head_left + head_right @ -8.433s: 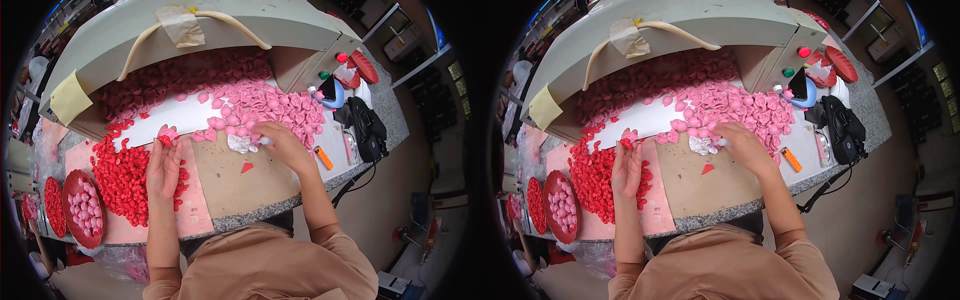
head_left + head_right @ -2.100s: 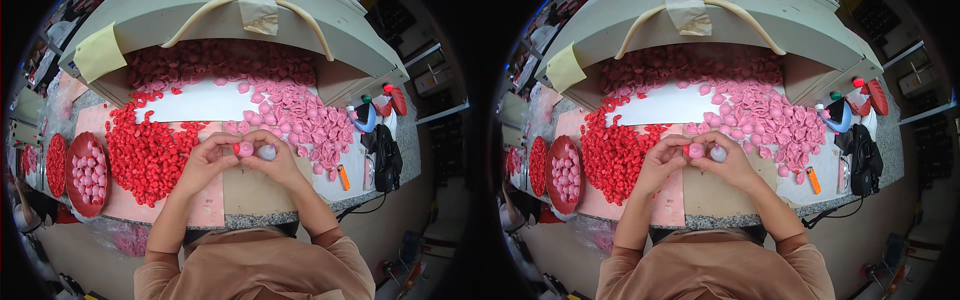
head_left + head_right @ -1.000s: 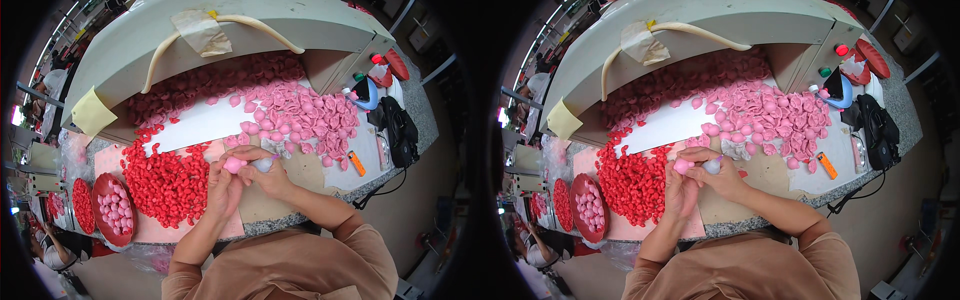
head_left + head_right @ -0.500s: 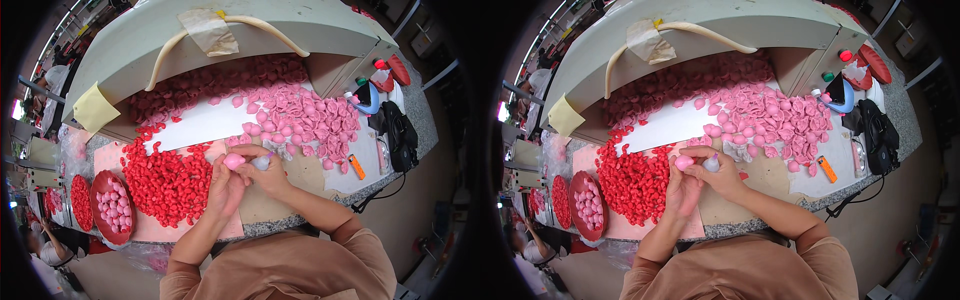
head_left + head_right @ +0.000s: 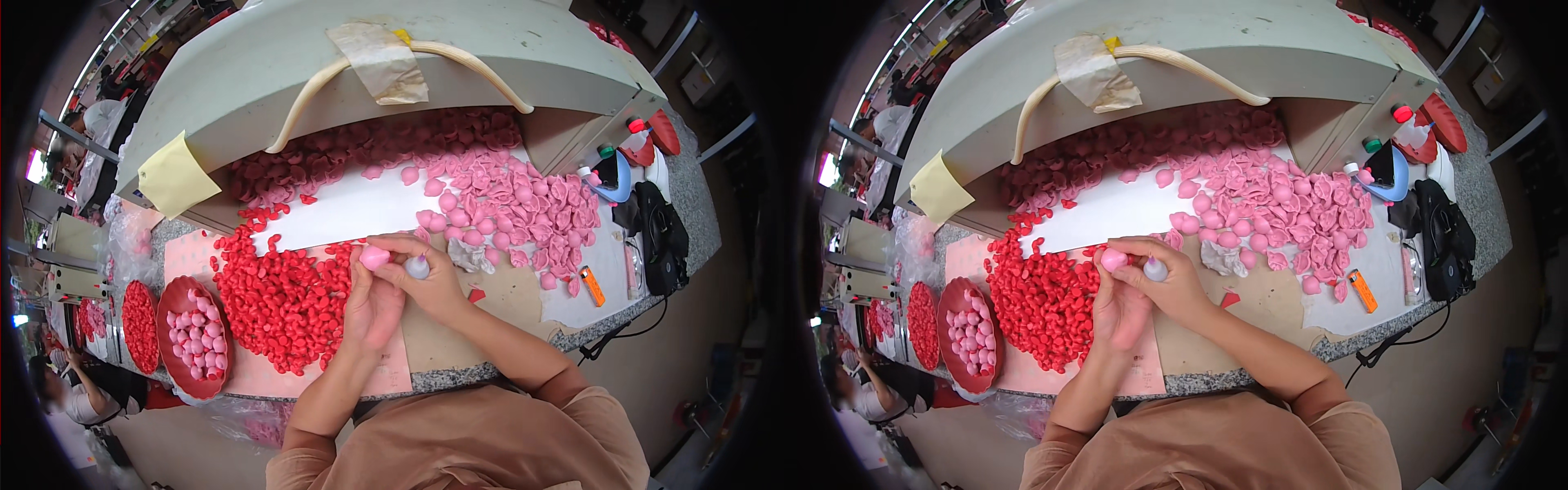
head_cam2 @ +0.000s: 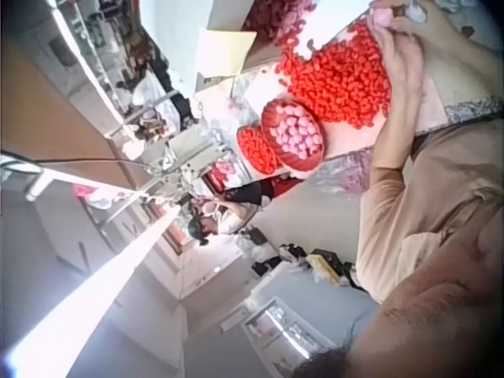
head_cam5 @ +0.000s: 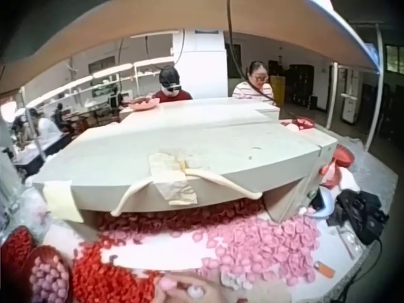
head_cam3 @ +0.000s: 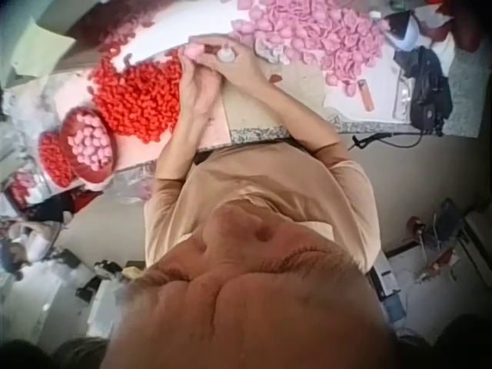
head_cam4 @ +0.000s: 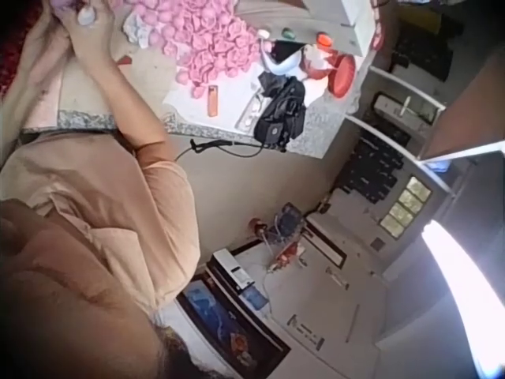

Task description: Manually assembling small pink and white plastic toy components at a factory workbench.

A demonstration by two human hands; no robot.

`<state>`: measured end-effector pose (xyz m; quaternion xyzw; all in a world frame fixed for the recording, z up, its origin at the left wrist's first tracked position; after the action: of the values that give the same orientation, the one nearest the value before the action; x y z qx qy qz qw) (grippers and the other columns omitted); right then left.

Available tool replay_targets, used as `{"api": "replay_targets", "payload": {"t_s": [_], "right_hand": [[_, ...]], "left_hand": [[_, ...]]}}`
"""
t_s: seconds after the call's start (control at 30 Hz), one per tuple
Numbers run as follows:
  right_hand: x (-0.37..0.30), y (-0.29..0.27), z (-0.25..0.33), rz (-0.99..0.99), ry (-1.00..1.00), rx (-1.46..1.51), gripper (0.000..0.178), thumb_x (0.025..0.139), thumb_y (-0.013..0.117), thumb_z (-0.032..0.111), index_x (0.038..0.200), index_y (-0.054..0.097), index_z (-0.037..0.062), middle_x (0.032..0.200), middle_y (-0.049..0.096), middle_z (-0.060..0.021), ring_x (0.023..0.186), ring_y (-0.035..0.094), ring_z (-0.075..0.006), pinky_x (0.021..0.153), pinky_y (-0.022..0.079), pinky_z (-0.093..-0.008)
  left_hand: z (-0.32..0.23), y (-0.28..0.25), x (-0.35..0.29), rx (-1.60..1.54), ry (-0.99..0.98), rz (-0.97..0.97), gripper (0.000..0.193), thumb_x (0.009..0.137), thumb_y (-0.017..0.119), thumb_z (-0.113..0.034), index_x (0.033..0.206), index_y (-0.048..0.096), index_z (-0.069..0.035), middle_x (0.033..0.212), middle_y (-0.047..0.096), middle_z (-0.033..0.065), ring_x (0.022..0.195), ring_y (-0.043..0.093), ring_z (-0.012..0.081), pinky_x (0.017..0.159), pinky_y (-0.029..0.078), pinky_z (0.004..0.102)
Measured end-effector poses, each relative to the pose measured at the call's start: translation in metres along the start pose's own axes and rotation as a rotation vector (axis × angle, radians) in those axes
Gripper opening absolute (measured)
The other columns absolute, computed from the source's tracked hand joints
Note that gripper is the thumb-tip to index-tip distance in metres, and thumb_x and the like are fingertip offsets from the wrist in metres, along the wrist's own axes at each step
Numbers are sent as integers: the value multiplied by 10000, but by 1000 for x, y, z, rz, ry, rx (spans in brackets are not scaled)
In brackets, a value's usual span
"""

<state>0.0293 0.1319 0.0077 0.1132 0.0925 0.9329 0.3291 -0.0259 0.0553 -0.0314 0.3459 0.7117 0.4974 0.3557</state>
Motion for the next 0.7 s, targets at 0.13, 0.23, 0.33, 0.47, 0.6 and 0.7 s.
{"api": "replay_targets", "payload": {"t_s": [0.13,0.23,0.33,0.47,0.6,0.7], "right_hand": [[1,3,-7,21,63,116,307,805,667,56,1102,598,29,1110,602,-60,960,559,-123,858,441,-264],[0,2,-13,78,113,187,290,821,655,69,1099,581,29,1096,597,-36,944,548,-108,829,442,-251],[-1,1,-18,30,200,288,231,838,641,86,1059,592,37,1049,599,-25,937,542,-100,811,441,-246],[-1,4,-15,24,181,454,225,851,633,98,1064,595,36,1014,594,-21,788,518,-65,733,432,-216],[-6,4,-16,-15,168,532,240,849,631,79,1081,596,26,1020,592,-31,669,468,-40,645,411,-189],[-6,1,-15,-13,150,514,234,849,628,67,1077,604,19,1021,591,-36,663,466,-43,617,405,-188]], "left_hand": [[-4,-5,-2,-2,49,6,269,934,489,-237,1195,510,-177,1254,490,25,1166,452,180,1017,353,359],[-9,0,-1,68,114,46,310,924,502,-278,1217,501,-175,1245,490,14,1137,462,171,897,423,307],[-10,0,1,137,113,18,275,932,496,-265,1185,515,-158,1193,516,21,1062,485,149,820,428,272],[-9,6,0,259,162,80,248,938,490,-251,1159,522,-144,1127,542,17,1007,501,126,833,424,256],[-7,9,-2,257,158,209,234,945,478,-242,1147,526,-135,1107,545,17,924,505,114,812,423,256],[-3,15,-3,254,179,99,221,951,465,-241,1130,524,-127,1059,543,13,837,480,107,768,416,251]]}}
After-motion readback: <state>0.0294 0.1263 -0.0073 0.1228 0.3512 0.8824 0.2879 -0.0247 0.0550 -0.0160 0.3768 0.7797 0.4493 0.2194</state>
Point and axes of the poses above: each hand's wrist, its own x-axis towards the middle knuckle, its own y-axis out of the palm, z = x × y, the point moved 5 cm from there along x, towards the middle knuckle
